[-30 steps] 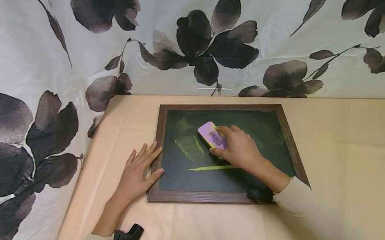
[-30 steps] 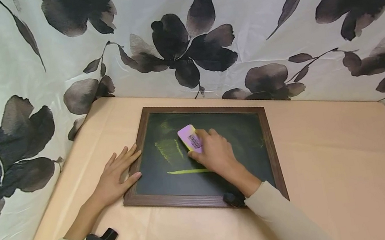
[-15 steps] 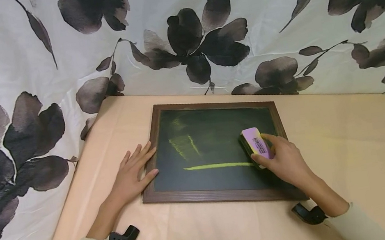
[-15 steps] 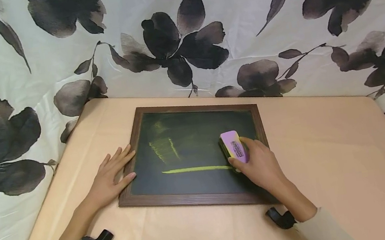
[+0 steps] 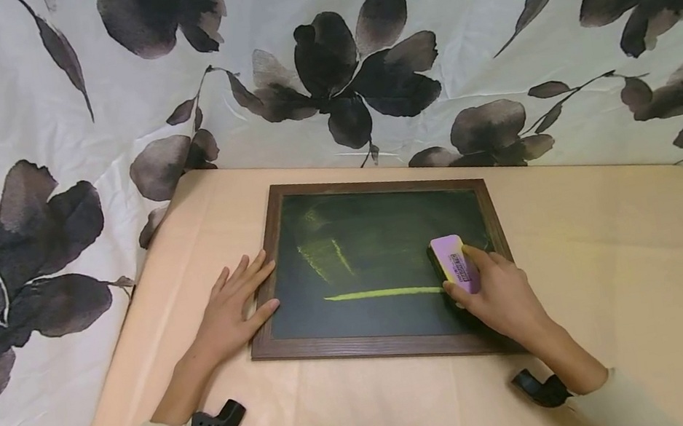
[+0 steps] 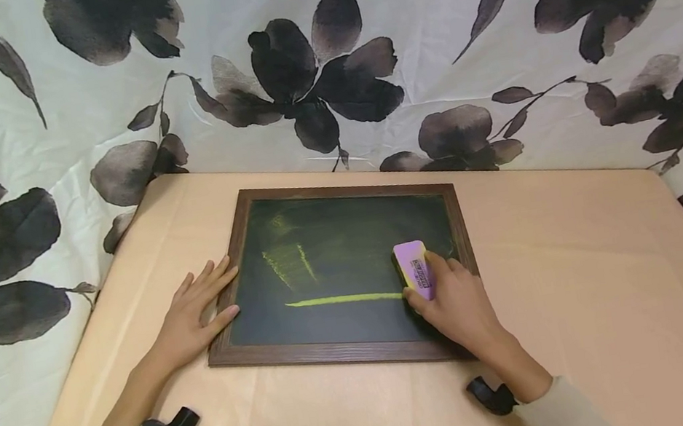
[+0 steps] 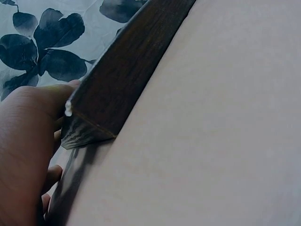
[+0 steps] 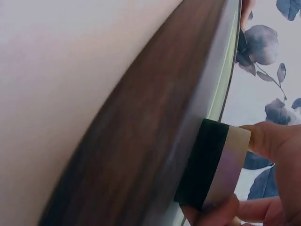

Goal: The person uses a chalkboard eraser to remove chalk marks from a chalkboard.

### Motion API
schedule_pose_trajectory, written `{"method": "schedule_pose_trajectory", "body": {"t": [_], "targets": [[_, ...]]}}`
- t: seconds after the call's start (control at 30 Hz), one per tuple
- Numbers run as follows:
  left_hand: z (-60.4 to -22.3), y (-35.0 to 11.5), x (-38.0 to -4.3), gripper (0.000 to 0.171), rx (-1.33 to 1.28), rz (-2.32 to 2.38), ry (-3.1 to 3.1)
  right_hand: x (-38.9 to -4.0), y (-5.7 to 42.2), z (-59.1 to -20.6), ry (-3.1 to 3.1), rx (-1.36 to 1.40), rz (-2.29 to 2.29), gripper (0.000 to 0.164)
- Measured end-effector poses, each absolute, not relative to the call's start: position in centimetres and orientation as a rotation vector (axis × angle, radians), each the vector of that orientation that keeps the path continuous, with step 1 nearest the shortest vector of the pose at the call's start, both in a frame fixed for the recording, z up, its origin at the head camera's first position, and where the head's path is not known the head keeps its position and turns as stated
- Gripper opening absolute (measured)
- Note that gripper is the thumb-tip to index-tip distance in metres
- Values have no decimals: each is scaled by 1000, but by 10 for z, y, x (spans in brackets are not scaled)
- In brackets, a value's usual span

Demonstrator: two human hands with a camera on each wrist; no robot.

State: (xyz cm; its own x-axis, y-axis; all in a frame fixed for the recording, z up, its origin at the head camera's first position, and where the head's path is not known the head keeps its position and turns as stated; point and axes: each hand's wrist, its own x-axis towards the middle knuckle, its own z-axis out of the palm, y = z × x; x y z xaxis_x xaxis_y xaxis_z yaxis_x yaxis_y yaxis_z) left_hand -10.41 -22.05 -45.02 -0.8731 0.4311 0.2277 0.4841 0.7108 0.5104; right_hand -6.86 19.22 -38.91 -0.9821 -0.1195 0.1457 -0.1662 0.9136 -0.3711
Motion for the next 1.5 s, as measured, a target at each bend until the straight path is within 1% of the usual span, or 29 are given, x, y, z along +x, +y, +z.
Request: {"method": "schedule_pose_trajectory", "body": {"t": [0.2, 0.6, 0.87, 1.1, 1.5], "targets": [[-446, -220, -106, 62, -771, -882, -2822, -67, 182, -393, -2895, 181, 592, 60], [-449, -223, -106, 62, -746, -891, -2814, -71, 140, -395, -2893, 177, 659, 60], [-448, -222, -106, 62, -733, -909, -2813, -78, 99, -394, -2886, 283, 712, 60], [-447, -219, -107, 62, -746, -906, -2810, -84, 69, -394, -2883, 322, 777, 58], [-449, -220, -106, 61, -746, -903, -2804, -90, 12, -395, -2912, 458, 722, 59]]}}
